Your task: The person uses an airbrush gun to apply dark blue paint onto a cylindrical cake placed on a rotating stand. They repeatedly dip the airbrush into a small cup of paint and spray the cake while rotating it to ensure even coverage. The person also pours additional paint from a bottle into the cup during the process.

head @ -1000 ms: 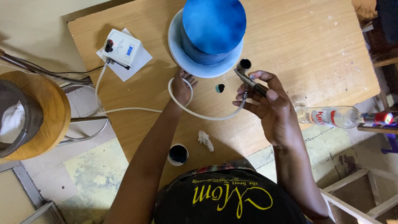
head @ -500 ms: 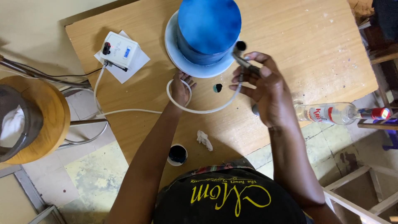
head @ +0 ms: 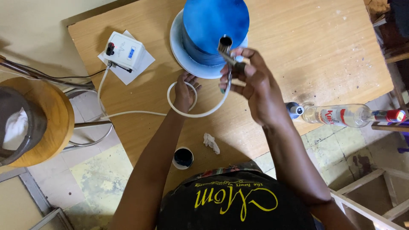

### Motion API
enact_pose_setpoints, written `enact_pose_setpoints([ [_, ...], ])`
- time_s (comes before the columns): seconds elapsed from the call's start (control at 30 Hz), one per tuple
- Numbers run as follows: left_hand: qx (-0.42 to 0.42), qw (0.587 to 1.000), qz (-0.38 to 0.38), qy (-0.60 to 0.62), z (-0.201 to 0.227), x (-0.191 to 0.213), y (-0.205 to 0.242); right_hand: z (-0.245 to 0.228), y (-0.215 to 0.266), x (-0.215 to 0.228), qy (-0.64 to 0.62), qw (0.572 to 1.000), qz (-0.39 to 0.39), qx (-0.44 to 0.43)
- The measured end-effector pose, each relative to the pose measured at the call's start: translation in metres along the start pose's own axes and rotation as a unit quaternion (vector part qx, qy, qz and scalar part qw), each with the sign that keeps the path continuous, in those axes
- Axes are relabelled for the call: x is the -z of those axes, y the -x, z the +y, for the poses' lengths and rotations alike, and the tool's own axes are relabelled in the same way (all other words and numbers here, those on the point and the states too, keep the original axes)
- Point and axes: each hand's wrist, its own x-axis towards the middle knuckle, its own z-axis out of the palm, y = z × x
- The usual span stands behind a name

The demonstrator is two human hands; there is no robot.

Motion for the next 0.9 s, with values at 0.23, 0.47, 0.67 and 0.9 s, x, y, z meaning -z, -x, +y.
enact_pose_setpoints([
  [0.23, 0.000, 1.000, 0.008, 0.010, 0.003, -0.005, 0.008, 0.003, 0.012, -0.004, -0.016, 1.000, -0.021, -0.012],
  [0.47, -0.008, 1.000, 0.022, -0.014, 0.006, -0.013, 0.024, -0.009, -0.021, -0.001, 0.037, 0.998, 0.022, 0.049],
  [0.67, -0.015, 1.000, 0.011, 0.004, 0.003, -0.006, 0.021, -0.009, -0.029, 0.002, -0.005, 0.997, 0.061, 0.040],
  [0.9, 0.004, 1.000, -0.004, -0.009, 0.002, 0.001, 0.007, -0.001, 0.008, 0.003, 0.014, 1.000, 0.021, -0.012],
])
